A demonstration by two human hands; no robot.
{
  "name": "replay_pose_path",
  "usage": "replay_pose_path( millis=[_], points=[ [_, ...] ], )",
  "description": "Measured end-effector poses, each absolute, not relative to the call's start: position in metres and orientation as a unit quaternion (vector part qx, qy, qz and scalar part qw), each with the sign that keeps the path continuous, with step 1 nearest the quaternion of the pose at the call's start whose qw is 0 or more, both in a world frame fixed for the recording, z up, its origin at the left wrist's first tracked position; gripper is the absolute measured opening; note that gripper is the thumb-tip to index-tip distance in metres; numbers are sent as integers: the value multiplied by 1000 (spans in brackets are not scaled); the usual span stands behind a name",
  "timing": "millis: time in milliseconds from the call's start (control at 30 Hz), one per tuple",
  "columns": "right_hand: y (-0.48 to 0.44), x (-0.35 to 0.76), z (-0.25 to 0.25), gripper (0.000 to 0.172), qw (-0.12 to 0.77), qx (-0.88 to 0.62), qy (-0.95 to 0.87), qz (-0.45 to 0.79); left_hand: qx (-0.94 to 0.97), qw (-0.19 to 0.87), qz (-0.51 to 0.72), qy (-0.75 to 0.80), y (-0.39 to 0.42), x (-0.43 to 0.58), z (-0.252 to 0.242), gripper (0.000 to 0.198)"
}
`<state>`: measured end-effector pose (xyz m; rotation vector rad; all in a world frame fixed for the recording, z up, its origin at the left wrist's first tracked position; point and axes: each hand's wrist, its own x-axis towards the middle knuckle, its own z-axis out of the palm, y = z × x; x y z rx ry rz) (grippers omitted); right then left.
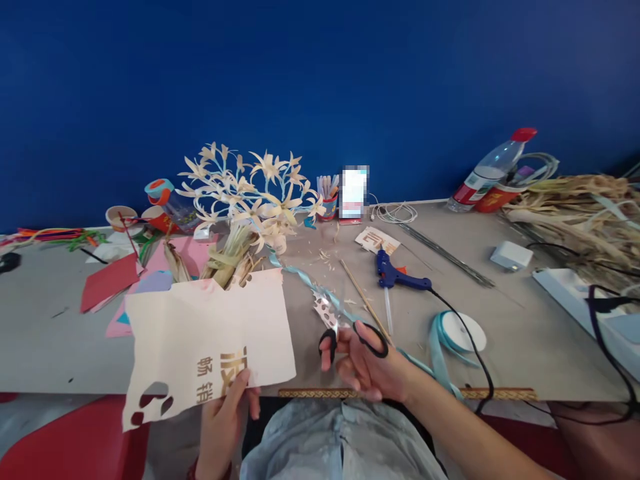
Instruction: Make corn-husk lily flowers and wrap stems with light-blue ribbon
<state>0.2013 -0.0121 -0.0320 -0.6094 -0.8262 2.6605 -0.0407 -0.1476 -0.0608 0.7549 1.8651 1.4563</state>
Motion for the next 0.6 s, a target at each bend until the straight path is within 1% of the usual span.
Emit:
replay_pose_path(
  millis=[33, 100, 167, 200, 300, 400, 467, 600],
  points=[
    [-11, 201, -30, 65, 153, -235, -315, 907, 263, 347, 567, 699, -149, -43, -61, 37],
    [-8, 201, -29, 56, 116, -284, -405, 862, 216, 369, 597, 679, -152, -50, -59, 39],
    [-5, 202, -28, 48, 79, -323, -510, 793, 182, 348, 615, 684, -156, -59, -53, 37],
    [-2, 203, -27, 45, 83, -339, -549, 759, 170, 336, 612, 695, -159, -64, -49, 32],
    [5, 203, -19, 44, 154, -368, -593, 700, 151, 309, 563, 751, -168, -82, -35, 14],
    [7, 194, -10, 40, 201, -370, -603, 678, 131, 306, 533, 778, -171, -92, -25, 18],
    [5, 185, -9, 41, 219, -366, -606, 672, 100, 343, 529, 770, -168, -92, -21, 20],
    [-4, 171, -18, 45, 251, -352, -555, 711, 94, 468, 496, 725, -156, -85, -18, 20]
  ],
)
